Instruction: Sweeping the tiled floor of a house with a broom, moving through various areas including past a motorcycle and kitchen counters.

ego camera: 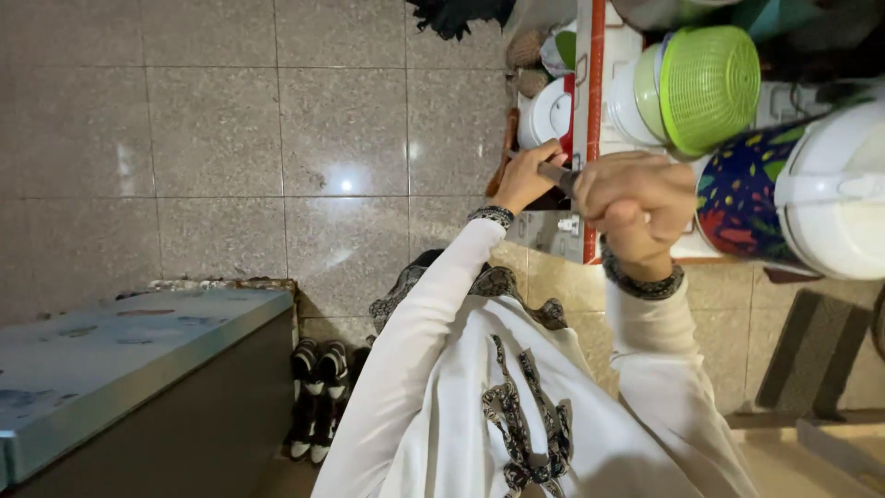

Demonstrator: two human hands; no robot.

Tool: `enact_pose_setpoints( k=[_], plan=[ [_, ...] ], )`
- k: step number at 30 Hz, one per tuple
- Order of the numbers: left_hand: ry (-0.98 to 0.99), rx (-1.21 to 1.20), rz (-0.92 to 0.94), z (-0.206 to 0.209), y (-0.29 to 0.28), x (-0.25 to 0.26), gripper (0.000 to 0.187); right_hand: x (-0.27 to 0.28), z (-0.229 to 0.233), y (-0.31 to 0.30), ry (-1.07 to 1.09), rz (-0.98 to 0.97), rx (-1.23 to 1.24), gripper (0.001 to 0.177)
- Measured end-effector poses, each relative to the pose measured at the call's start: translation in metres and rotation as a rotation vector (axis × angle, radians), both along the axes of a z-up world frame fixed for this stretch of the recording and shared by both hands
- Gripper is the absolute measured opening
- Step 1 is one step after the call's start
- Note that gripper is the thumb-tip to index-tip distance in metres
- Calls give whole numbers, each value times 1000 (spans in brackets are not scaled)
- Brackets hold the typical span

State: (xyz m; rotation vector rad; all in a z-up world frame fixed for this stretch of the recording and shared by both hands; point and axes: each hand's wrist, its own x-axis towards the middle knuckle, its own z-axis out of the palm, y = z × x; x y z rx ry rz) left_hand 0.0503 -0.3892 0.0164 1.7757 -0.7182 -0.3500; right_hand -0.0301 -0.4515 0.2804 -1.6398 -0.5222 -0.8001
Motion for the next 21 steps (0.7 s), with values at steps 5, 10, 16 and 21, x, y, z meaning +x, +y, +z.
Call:
enact_pose_setpoints(
  k=[5, 10, 16, 21],
  plan=[
    [4, 199, 45, -33, 43, 51, 24, 25, -41, -5, 101, 94, 133, 59],
    [-114, 320, 133, -90, 76, 103, 17, 60, -102, -19, 76, 46, 267, 56],
    [-69, 235, 38, -19, -6, 112, 23, 29, -74, -167, 27, -4, 224, 49],
    [-141, 27, -18, 14, -73, 130, 12, 60, -38, -155, -2, -12, 196, 47]
  ],
)
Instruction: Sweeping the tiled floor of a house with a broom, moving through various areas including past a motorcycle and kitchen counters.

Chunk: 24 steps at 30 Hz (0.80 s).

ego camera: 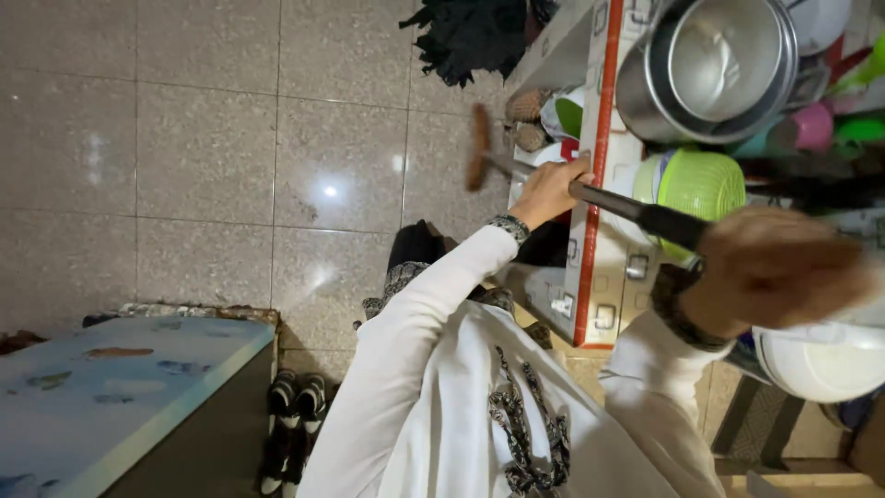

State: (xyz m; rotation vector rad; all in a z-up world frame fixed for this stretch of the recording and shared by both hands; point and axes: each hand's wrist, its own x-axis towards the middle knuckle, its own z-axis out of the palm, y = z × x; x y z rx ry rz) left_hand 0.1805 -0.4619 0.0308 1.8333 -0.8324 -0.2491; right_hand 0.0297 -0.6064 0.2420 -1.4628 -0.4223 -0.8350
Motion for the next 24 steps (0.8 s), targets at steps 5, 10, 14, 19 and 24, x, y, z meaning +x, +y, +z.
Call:
enact_pose_setpoints(
  k=[5, 10, 14, 19, 24],
  plan=[
    [93, -16, -51, -59, 6, 46, 7, 101, 26, 83, 69, 10, -66, 50],
    [60, 269, 22, -120, 70, 100, 25, 148, -88, 25, 22, 197, 178, 42],
    [-17, 393, 132, -141, 93, 138, 21, 184, -119, 16, 42, -19, 198, 38],
    [-61, 348, 116, -122, -8, 157, 26, 195, -67, -110, 57, 131, -24, 43],
    [102, 127, 24, -25, -101, 168, 21, 197, -38, -208, 32, 367, -119, 52]
  ],
)
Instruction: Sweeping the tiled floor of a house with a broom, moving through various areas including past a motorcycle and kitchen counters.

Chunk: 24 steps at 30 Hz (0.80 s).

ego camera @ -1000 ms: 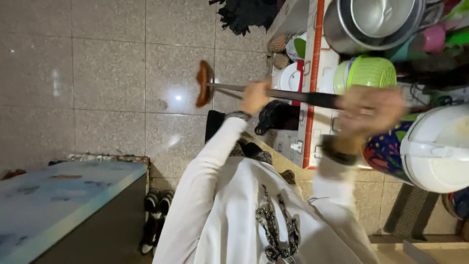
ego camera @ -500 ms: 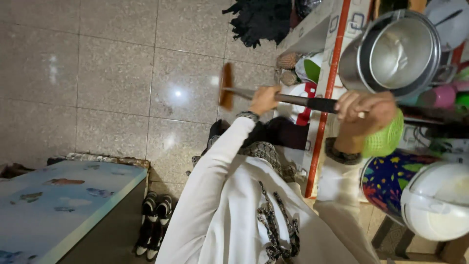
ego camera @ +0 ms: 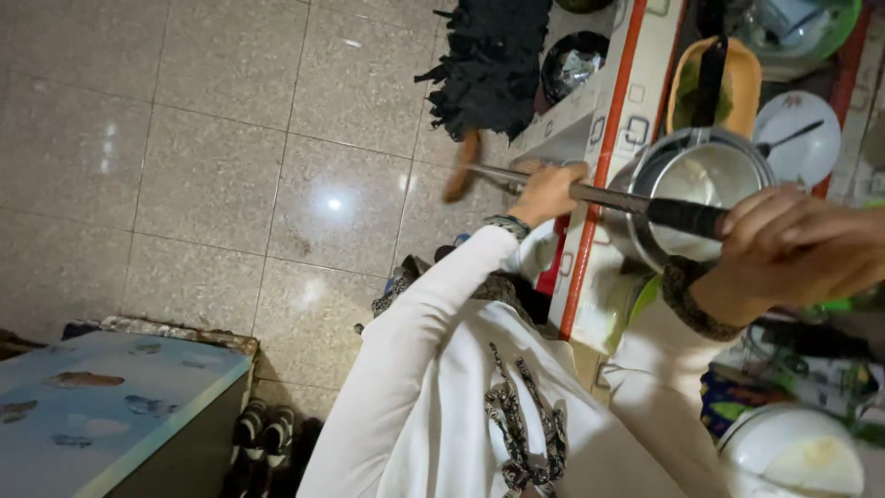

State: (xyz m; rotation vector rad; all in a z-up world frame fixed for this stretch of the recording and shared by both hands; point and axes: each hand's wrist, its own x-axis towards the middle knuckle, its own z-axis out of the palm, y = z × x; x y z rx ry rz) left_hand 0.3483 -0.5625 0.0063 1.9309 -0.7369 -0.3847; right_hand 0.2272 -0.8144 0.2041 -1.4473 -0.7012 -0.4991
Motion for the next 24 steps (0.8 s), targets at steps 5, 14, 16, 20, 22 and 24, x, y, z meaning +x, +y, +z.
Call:
enact_pose_setpoints(
  k=[5, 14, 16, 20, 22, 24],
  plan=[
    [78, -55, 45, 0, -28, 24, 25, 61, 46, 106, -27, -115, 75, 45],
    [-86, 442, 163, -150, 75, 98, 29, 130, -82, 111, 90, -184, 374, 36],
    [-87, 437, 136, -130, 80, 116, 37, 125, -85, 109, 185, -222, 363, 36],
    [-181, 382, 170, -126, 55, 141, 26, 125, -63, 80, 215, -317, 339, 32],
    [-145, 295, 170, -76, 35, 148, 28, 132, -32, 72, 188, -338, 326, 31],
    [-122, 209, 176, -38, 17, 162, 31, 153, 11, 92, 150, -353, 316, 29]
  ],
)
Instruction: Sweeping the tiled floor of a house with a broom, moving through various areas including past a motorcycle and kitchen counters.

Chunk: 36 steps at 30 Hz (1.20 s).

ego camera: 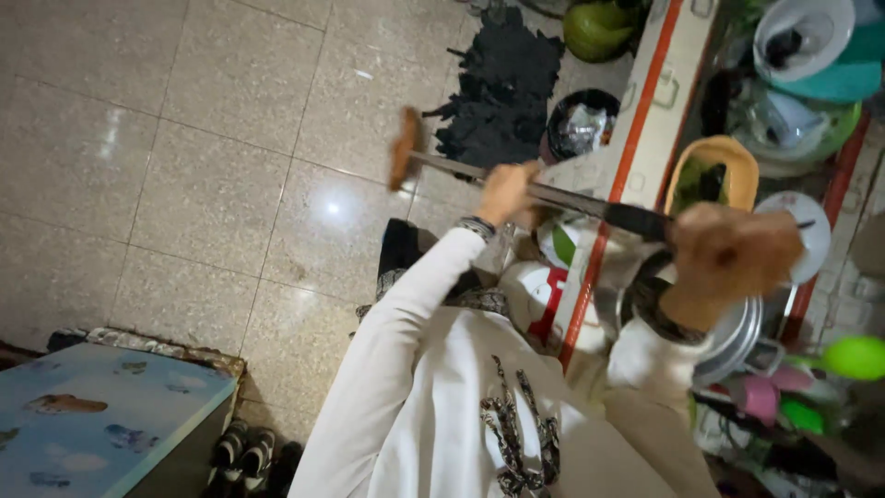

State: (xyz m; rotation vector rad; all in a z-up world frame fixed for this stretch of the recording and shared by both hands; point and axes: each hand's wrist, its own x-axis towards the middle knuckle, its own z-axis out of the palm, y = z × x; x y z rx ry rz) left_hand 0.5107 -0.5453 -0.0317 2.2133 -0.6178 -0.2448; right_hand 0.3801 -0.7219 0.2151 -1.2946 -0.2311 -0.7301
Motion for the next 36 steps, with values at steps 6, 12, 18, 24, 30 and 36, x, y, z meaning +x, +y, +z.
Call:
enact_pose_setpoints(
  k=[6, 12, 18, 24, 30, 36],
  plan=[
    [110, -311, -74, 16, -3, 43, 17, 85, 45, 72, -253, -172, -434, 39],
    [134, -19, -5, -53, 100, 104, 25, 136, -60, 86, -40, 75, -2, 40],
    [63, 197, -2, -71, 111, 135, 22, 129, -75, 64, 214, -57, 76, 32],
    [-4, -100, -82, 25, 35, 150, 19, 126, -59, -4, 119, -175, -70, 32],
    [-10, -371, -39, 12, 10, 195, 8, 209, -11, 70, -88, -162, -266, 43],
    [124, -178, 102, -55, 68, 262, 13, 298, -65, 62, -189, 396, 8, 55]
  ],
)
